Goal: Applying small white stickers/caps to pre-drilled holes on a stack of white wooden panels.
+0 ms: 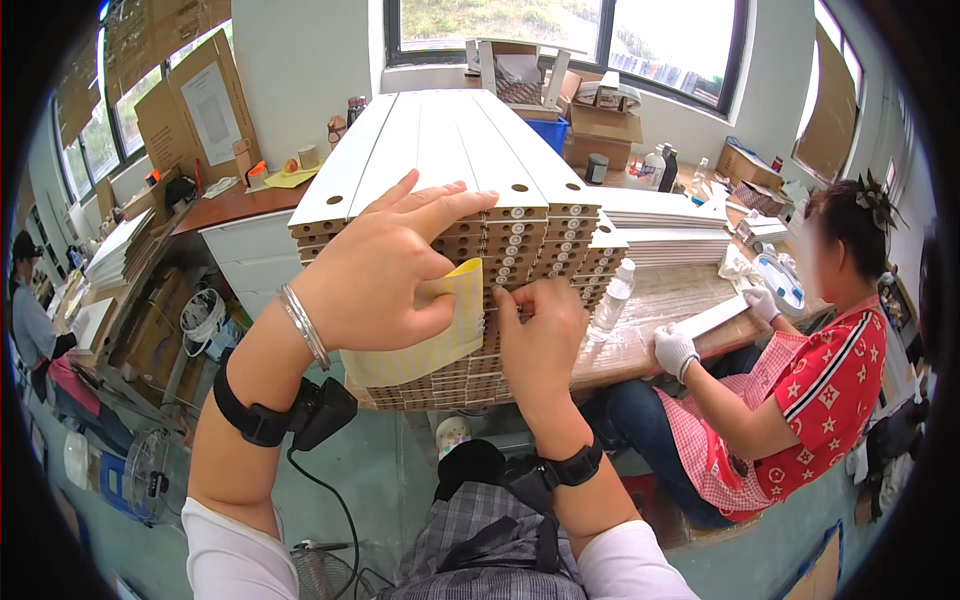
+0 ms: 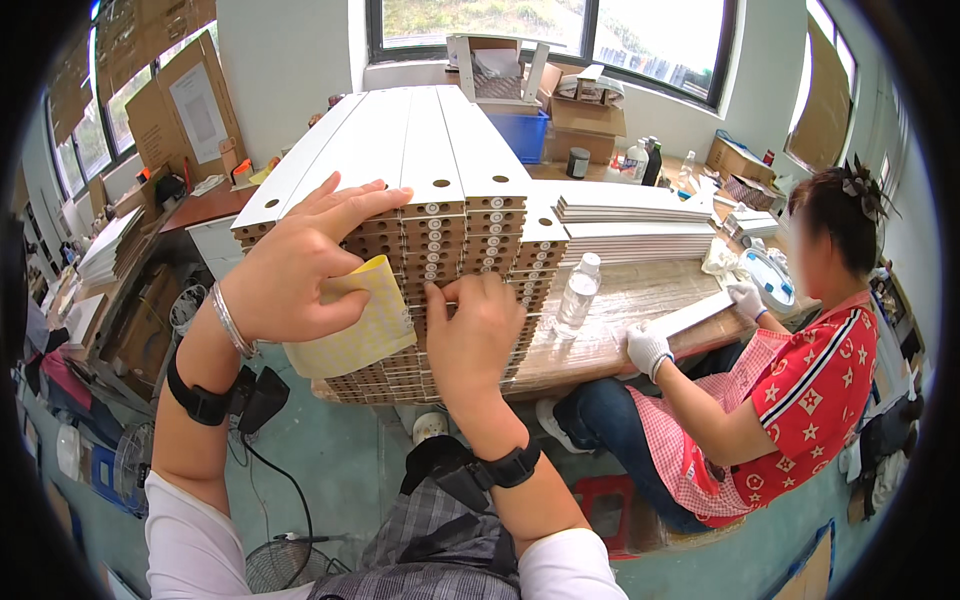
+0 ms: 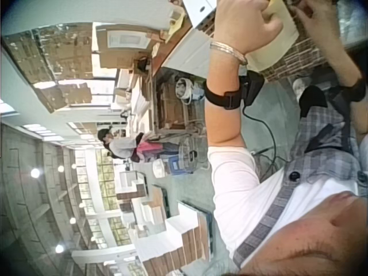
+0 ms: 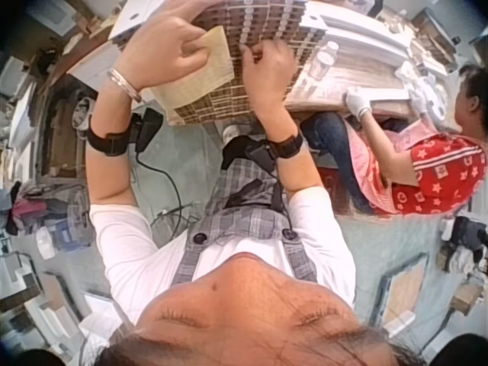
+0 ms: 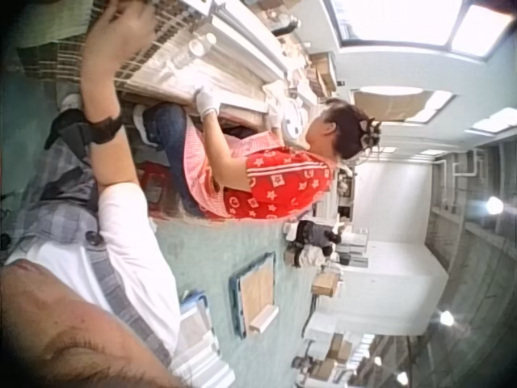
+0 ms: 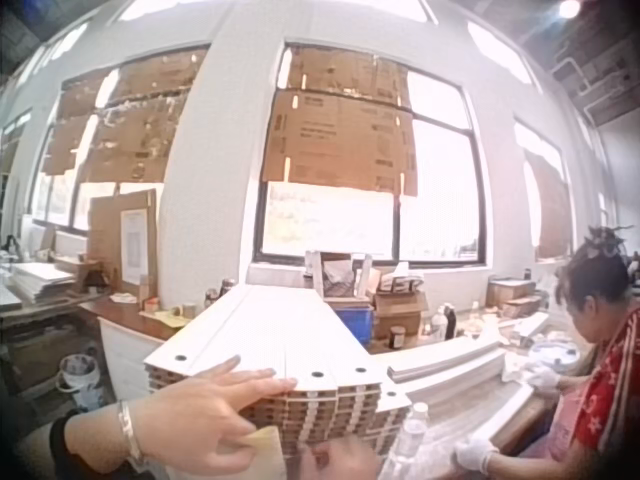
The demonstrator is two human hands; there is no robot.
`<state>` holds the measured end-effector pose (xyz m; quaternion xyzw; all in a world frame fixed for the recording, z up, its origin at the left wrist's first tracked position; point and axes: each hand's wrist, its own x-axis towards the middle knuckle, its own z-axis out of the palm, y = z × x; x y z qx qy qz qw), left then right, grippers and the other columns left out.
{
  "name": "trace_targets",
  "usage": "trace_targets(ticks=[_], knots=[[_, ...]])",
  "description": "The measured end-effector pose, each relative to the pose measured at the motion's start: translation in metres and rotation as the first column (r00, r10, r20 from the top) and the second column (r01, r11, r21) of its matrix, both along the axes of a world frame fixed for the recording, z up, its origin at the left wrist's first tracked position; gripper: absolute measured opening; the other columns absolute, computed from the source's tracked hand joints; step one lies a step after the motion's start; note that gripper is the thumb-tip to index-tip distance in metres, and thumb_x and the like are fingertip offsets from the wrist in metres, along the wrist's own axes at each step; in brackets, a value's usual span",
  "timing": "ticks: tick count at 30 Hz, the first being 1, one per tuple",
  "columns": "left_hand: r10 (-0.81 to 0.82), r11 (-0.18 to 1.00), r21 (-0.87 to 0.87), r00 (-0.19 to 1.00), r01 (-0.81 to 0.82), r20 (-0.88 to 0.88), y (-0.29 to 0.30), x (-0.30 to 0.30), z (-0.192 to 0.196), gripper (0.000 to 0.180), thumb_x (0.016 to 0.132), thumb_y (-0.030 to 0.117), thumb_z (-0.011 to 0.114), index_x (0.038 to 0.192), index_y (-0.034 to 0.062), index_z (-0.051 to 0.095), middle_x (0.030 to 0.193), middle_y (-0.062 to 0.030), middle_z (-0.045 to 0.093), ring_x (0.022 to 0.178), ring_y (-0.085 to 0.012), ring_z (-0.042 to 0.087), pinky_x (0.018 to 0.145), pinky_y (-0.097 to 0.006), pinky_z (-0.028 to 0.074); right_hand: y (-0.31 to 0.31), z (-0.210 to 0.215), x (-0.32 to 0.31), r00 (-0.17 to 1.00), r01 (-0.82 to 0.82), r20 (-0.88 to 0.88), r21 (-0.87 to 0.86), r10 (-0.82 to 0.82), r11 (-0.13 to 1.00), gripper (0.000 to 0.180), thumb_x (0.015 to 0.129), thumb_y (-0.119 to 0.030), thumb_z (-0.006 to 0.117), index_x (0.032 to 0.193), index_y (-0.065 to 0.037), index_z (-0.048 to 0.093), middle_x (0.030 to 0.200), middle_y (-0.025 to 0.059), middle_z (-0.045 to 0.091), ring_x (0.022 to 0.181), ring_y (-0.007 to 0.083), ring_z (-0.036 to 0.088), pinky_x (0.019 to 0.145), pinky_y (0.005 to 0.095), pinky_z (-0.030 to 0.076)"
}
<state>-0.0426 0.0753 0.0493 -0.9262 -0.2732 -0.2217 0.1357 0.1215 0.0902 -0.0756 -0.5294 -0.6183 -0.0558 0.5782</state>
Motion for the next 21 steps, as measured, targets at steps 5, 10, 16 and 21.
trace_targets(ticks=[5,10,16,21], knots=[[-0.005,0.999,0.049,1.000,0.005,0.012,0.004,0.004,0.002,0.020,0.064,0.016,0.057,0.055,-0.0006,0.064,0.130,-0.0150,0.048,0.120,-0.0326,0.046,0.106,-0.051,0.027,-0.006,-0.002,0.008,0.994,-0.107,-0.003,0.089,0.107,0.990,0.008,0.072,-0.006,0.066,0.076,-0.007,0.059,0.077,0.0064,0.053,0.077,0.0259,0.051,0.070,0.0367,0.036],[0.006,0.999,0.043,1.000,-0.006,0.010,0.008,0.008,0.003,0.020,0.064,0.016,0.057,0.055,-0.0010,0.064,0.131,-0.0148,0.048,0.120,-0.0330,0.046,0.106,-0.052,0.027,-0.014,0.008,0.008,0.960,-0.278,0.022,0.191,0.279,0.941,0.010,0.071,-0.004,0.066,0.077,-0.007,0.058,0.079,0.0055,0.054,0.079,0.0246,0.052,0.070,0.0356,0.035],[0.005,0.999,0.035,1.000,-0.006,0.018,0.014,0.015,0.006,0.020,0.064,0.016,0.057,0.055,-0.0009,0.063,0.131,-0.0143,0.048,0.120,-0.0329,0.045,0.106,-0.052,0.027,-0.007,0.008,0.015,0.959,-0.284,0.053,0.192,0.280,0.939,0.011,0.069,-0.002,0.066,0.076,-0.006,0.058,0.078,0.0047,0.053,0.076,0.0234,0.053,0.070,0.0353,0.036],[0.008,0.999,0.034,1.000,-0.009,0.010,0.017,0.020,0.014,0.020,0.064,0.016,0.057,0.055,-0.0009,0.063,0.131,-0.0143,0.048,0.121,-0.0329,0.045,0.106,-0.052,0.027,0.005,0.003,0.024,0.890,-0.330,-0.323,0.026,0.321,0.943,0.009,0.073,-0.001,0.065,0.076,-0.002,0.057,0.076,0.0066,0.052,0.067,0.0216,0.052,0.065,0.0328,0.042]])
